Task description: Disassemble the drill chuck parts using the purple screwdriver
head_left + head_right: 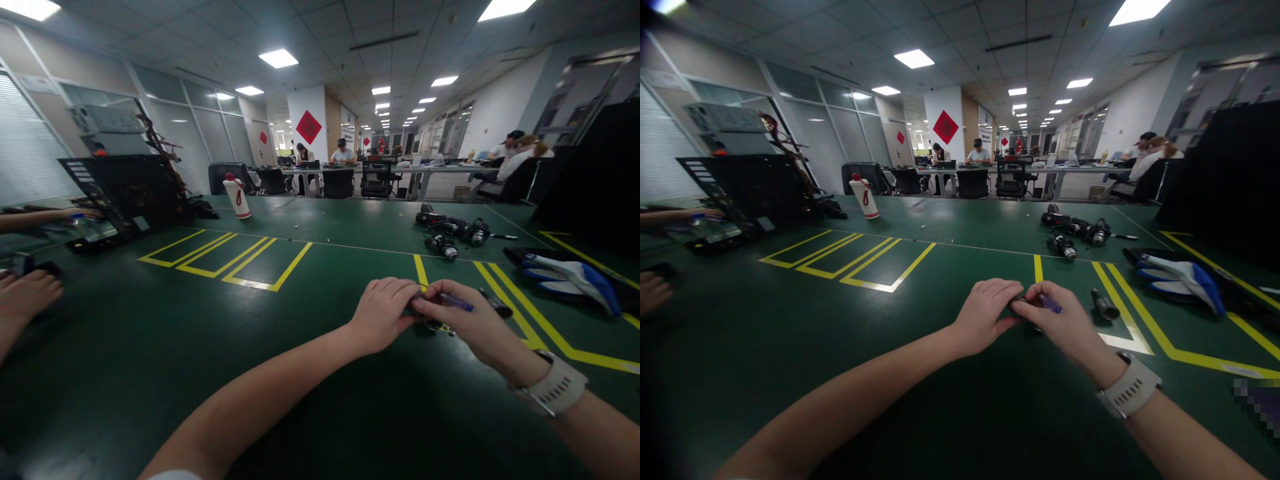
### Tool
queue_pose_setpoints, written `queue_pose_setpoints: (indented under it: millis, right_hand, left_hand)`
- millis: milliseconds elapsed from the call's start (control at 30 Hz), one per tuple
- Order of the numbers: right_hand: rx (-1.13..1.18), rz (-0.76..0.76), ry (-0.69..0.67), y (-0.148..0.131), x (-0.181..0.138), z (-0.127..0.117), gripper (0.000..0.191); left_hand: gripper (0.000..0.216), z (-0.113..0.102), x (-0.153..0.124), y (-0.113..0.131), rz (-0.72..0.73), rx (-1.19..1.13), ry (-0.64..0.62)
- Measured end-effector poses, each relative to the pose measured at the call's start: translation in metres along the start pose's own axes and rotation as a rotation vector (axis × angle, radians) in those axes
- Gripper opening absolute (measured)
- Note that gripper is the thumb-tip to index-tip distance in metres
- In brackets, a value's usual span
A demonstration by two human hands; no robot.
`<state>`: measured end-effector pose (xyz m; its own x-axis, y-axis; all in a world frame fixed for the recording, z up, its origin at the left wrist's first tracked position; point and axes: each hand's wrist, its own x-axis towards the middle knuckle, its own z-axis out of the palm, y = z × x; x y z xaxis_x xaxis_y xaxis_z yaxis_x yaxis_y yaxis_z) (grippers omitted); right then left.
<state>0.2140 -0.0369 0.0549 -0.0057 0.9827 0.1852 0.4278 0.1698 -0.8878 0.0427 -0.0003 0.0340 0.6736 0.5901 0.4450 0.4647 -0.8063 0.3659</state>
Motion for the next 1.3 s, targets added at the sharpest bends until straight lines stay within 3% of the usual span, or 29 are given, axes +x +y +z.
queue_pose_setpoints:
  millis: [67,167,367,500,800,933,1133,1300]
  right_hand:
    - [0.031,-0.016,-0.065,-0.005,-0.005,0.008,0.033]
    - [0.041,-0.04,-0.126,0.004,-0.009,0.001,0.029]
    - [-0.349,-0.096,-0.074,0.081,-0.016,-0.037,0.022]
    - [-0.529,-0.073,-0.162,0.112,-0.023,-0.043,0.024]
    - [-0.595,-0.053,-0.219,0.114,-0.03,-0.042,0.032]
    - [-0.625,-0.081,-0.217,0.11,-0.055,-0.041,0.039]
    - [-0.743,-0.232,-0.253,0.095,-0.103,-0.016,0.059]
    - [-0.681,-0.183,-0.216,0.088,-0.098,-0.01,0.06]
  left_hand:
    - [0.031,-0.008,-0.012,-0.006,-0.011,-0.042,-0.044]
    - [0.03,-0.016,-0.033,-0.02,-0.1,-0.173,-0.004]
    - [0.035,-0.018,-0.053,-0.039,-0.277,-0.474,0.074]
    - [0.036,-0.013,-0.051,-0.04,-0.293,-0.574,0.068]
    - [0.037,-0.008,-0.055,-0.041,-0.349,-0.488,0.018]
    - [0.036,-0.008,-0.054,-0.039,-0.339,-0.436,-0.004]
    - [0.035,-0.009,-0.055,-0.038,-0.323,-0.438,-0.02]
    - [0.035,-0.009,-0.056,-0.037,-0.332,-0.417,-0.027]
